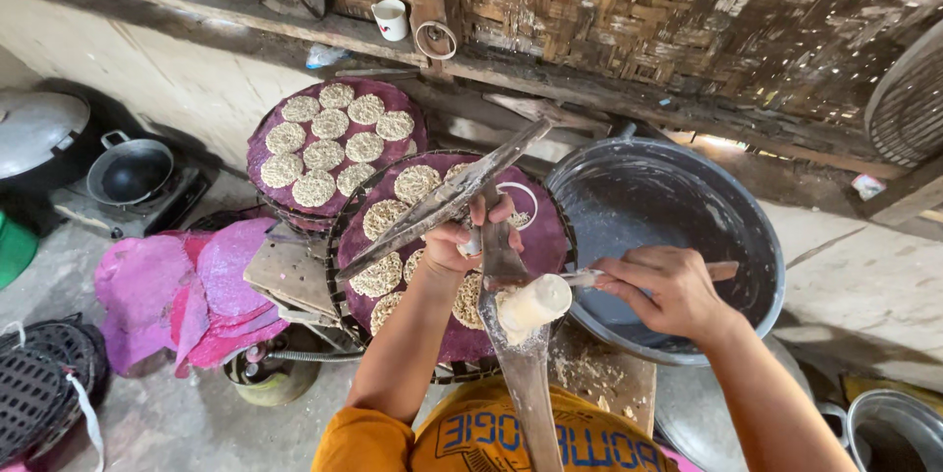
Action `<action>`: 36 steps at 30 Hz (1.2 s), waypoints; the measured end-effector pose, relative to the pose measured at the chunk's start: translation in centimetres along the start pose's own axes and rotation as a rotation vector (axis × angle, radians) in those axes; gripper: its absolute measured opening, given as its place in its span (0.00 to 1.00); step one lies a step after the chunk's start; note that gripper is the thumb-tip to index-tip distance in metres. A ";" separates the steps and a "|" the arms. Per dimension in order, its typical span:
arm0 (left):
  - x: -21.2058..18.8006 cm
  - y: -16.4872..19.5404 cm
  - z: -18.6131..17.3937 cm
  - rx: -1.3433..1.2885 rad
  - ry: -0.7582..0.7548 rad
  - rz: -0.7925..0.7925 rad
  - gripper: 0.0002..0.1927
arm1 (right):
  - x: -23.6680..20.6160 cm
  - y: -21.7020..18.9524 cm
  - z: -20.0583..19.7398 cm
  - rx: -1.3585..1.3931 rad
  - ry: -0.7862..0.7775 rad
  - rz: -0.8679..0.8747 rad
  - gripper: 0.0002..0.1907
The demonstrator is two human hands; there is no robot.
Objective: The person scoops dough from a large basin with a spatula into a wooden hand press, squeezes the press to extrude noodle-like dough onto a round tray, uses a ring mold to shape the discs, and arranges the formed discs across the tray.
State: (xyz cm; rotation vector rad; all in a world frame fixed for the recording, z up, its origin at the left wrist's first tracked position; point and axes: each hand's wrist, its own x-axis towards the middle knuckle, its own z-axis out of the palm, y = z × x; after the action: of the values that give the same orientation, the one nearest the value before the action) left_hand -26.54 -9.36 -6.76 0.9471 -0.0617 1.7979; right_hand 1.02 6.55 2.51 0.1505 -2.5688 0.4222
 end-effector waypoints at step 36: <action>2.0 -2.0 5.3 0.417 0.224 0.157 0.29 | -12.4 1.6 4.4 0.131 0.331 0.711 0.16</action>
State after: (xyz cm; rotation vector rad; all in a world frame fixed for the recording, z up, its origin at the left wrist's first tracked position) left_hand -22.22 -9.32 -2.64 1.0431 0.4041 2.0980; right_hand 9.17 6.95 -7.91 -0.7444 -2.1947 0.7941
